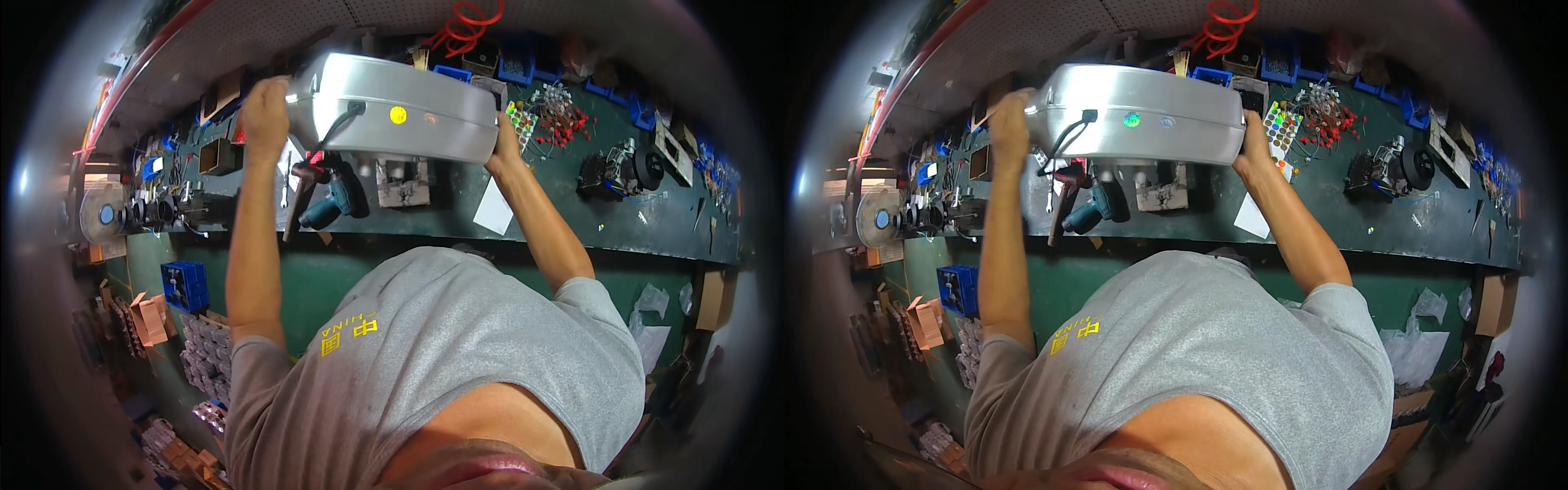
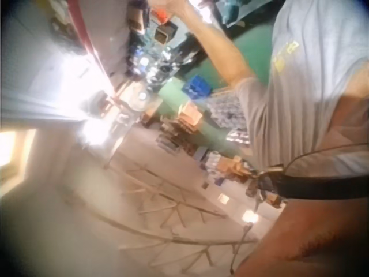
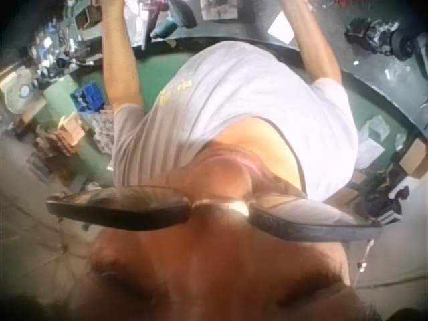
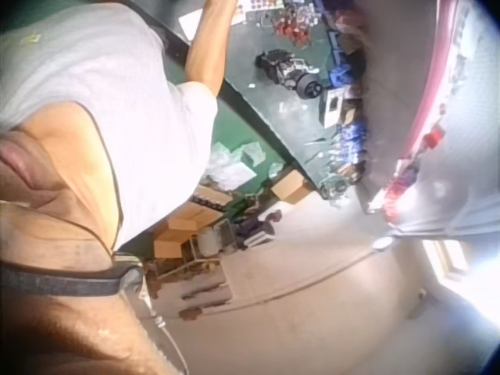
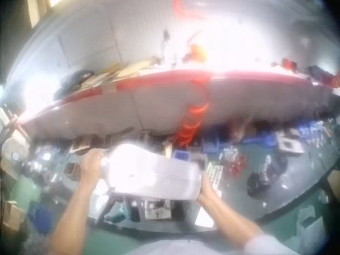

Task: The person assembles a silver metal housing by fastening screws with a power drill, applying a red label, and inserting pins with a hammer. The person then uses pliers to adjust a wire and places the finished unit on a pallet with other similar units.

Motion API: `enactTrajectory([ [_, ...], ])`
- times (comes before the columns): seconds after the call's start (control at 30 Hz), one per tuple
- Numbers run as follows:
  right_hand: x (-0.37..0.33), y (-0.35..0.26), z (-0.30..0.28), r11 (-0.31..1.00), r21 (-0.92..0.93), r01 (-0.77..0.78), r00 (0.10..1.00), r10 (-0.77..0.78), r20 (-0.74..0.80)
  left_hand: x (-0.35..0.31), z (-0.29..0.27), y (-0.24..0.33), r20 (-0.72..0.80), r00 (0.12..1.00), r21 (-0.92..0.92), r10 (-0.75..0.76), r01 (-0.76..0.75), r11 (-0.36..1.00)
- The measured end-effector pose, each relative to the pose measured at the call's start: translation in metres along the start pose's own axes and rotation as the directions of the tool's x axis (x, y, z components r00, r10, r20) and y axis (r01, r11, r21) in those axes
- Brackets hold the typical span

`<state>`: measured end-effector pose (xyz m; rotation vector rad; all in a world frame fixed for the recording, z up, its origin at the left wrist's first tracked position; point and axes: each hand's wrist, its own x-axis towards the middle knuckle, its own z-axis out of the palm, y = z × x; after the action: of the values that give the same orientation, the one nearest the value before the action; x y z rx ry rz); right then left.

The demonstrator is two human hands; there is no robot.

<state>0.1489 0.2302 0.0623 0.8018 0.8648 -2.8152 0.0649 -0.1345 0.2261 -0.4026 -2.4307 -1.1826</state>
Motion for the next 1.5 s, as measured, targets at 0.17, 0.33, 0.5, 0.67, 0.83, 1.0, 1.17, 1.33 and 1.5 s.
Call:
enactTrajectory([
  [0.17,0.003,0.024,-0.077,0.974,-0.165,-0.158,0.941,0.098,-0.325,-0.122,0.062,-0.088,0.058,0.691,-0.16,-0.721,0.719,0.677],
  [0.33,0.035,0.05,-0.126,0.835,-0.47,-0.286,0.923,0.109,-0.368,-0.267,0.079,-0.162,0.186,0.288,-0.352,-0.94,0.912,0.21],
  [0.5,0.076,0.032,-0.078,0.607,-0.77,-0.198,0.975,0.037,-0.221,-0.306,0.091,-0.12,0.365,-0.036,-0.365,-0.93,0.914,-0.179],
  [0.67,0.14,0.033,0.011,0.251,-0.968,0.025,0.998,-0.057,0.01,-0.297,0.099,-0.106,0.608,-0.023,-0.391,-0.793,0.861,-0.325],
  [0.83,0.216,0.054,0.084,-0.14,-0.989,0.043,0.998,0.04,0.038,-0.301,0.124,-0.116,0.807,-0.066,-0.333,-0.587,0.769,-0.545],
  [1.0,0.221,0.077,0.069,-0.244,-0.969,0.049,0.984,-0.157,0.089,-0.304,0.13,-0.127,0.835,-0.154,-0.113,-0.529,0.892,-0.438],
  [1.17,0.165,0.074,0.039,-0.011,-0.882,0.471,0.766,-0.49,0.415,-0.31,0.111,-0.121,0.205,0.539,-0.209,-0.817,0.84,0.501],
  [1.33,-0.013,0.103,0.06,0.176,-0.843,0.508,0.856,0.005,0.517,-0.258,0.097,-0.117,0.154,0.872,-0.259,-0.465,0.489,0.833],
  [1.5,-0.048,0.147,0.062,-0.075,-0.646,0.76,0.644,-0.052,0.763,-0.21,0.103,-0.099,0.136,0.854,-0.148,-0.503,0.519,0.842],
])
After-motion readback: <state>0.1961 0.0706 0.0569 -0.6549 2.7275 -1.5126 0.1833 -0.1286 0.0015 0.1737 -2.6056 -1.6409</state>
